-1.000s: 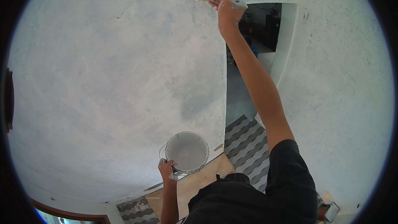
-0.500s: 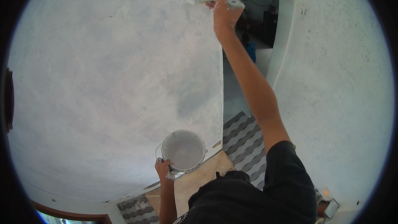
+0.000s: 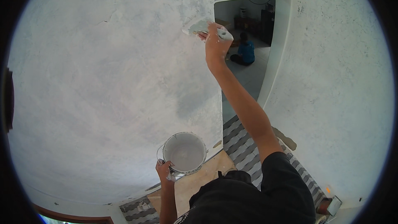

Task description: Apply wall putty or filler to a wall surface using a putty knife.

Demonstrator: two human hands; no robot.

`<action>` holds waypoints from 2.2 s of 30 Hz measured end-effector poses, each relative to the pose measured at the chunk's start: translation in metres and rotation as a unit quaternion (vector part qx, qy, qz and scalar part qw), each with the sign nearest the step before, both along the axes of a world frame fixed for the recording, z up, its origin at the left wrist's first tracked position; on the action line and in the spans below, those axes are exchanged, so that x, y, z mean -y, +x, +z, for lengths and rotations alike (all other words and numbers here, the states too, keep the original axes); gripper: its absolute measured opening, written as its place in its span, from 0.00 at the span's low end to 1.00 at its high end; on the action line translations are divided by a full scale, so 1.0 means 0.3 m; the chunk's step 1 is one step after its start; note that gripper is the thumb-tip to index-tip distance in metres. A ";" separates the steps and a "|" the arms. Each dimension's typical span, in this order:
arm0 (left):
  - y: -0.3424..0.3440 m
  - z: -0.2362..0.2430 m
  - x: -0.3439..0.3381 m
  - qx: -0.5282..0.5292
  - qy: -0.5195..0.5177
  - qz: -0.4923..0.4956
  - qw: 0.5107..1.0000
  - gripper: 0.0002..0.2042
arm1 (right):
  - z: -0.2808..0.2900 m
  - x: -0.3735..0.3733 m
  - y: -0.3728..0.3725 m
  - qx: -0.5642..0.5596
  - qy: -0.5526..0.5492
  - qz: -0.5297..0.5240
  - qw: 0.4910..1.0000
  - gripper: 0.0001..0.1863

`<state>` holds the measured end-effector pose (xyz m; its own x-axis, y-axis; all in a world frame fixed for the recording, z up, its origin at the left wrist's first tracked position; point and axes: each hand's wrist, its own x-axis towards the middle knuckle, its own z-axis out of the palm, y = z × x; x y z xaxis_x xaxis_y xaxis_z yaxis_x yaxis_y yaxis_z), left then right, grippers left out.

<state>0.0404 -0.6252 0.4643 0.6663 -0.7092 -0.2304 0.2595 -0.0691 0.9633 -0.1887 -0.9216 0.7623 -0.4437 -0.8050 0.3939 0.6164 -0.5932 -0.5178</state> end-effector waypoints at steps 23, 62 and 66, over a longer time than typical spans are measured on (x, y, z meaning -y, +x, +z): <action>-0.009 -0.002 0.013 -0.028 -0.008 0.004 1.000 0.13 | -0.094 0.083 0.010 0.016 -0.076 0.028 0.997 0.10; -0.027 -0.032 0.003 0.061 0.046 0.077 0.994 0.11 | 0.899 0.096 -0.245 -0.631 -0.464 -0.438 0.441 0.18; -0.056 0.004 0.003 0.050 0.035 0.099 0.993 0.11 | 1.118 0.199 -0.110 -0.524 -0.500 -0.467 0.508 0.22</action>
<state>0.0237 -0.6262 0.4655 0.8129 -0.5467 -0.2006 0.1780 -0.0947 0.9795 -0.2216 -0.9813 1.0978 0.4272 0.3984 0.8117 -0.4775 -0.6629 0.5767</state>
